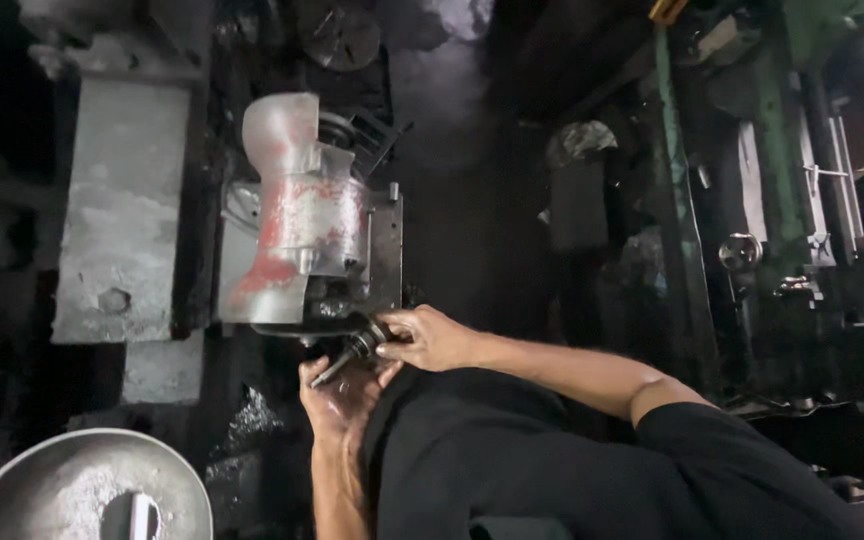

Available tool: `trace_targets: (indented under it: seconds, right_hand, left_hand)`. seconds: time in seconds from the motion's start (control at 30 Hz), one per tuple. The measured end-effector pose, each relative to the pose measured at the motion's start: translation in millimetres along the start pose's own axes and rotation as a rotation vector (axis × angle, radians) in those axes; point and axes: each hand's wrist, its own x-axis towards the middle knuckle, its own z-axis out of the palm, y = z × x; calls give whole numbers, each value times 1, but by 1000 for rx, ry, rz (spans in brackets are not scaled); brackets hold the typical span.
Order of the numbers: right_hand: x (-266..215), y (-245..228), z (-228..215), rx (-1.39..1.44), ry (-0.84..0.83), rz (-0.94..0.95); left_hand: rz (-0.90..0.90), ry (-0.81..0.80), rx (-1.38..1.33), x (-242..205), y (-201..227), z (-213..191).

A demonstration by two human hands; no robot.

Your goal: The person repeatedly grinds a cylindrical metal part against a bench grinder, then dips it into a water basin to cool and clean it. The cycle of grinding and dipping is repeated several times throughout the clip.

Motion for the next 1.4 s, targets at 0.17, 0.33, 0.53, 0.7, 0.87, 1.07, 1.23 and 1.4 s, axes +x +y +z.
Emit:
trace_targets:
  seconds: [0.17, 0.33, 0.53, 0.7, 0.87, 1.07, 1.23, 1.4]
  right_hand:
    - [23, 59, 1, -228, -47, 95]
    - [32, 103, 22, 43, -81, 13]
    - [-14, 122, 54, 78, 49, 100]
    - [-28, 115, 36, -23, 270, 201]
    - [-28, 88, 27, 168, 457, -2]
    - [-16, 80, 36, 248, 490, -11]
    - [-3, 99, 43, 270, 457, -28]
    - [11, 112, 40, 321, 381, 29]
  left_hand:
    - [73, 127, 1, 1, 3, -1]
    - [185, 285, 38, -5, -2, -18]
    - [150, 443, 146, -26, -16, -49]
    - [131, 155, 247, 4, -41, -43]
    - [179, 25, 269, 31, -51, -25]
    - [197, -13, 247, 35, -46, -35]
    - [188, -7, 257, 31, -38, -45]
    - [175, 1, 201, 23, -37, -43]
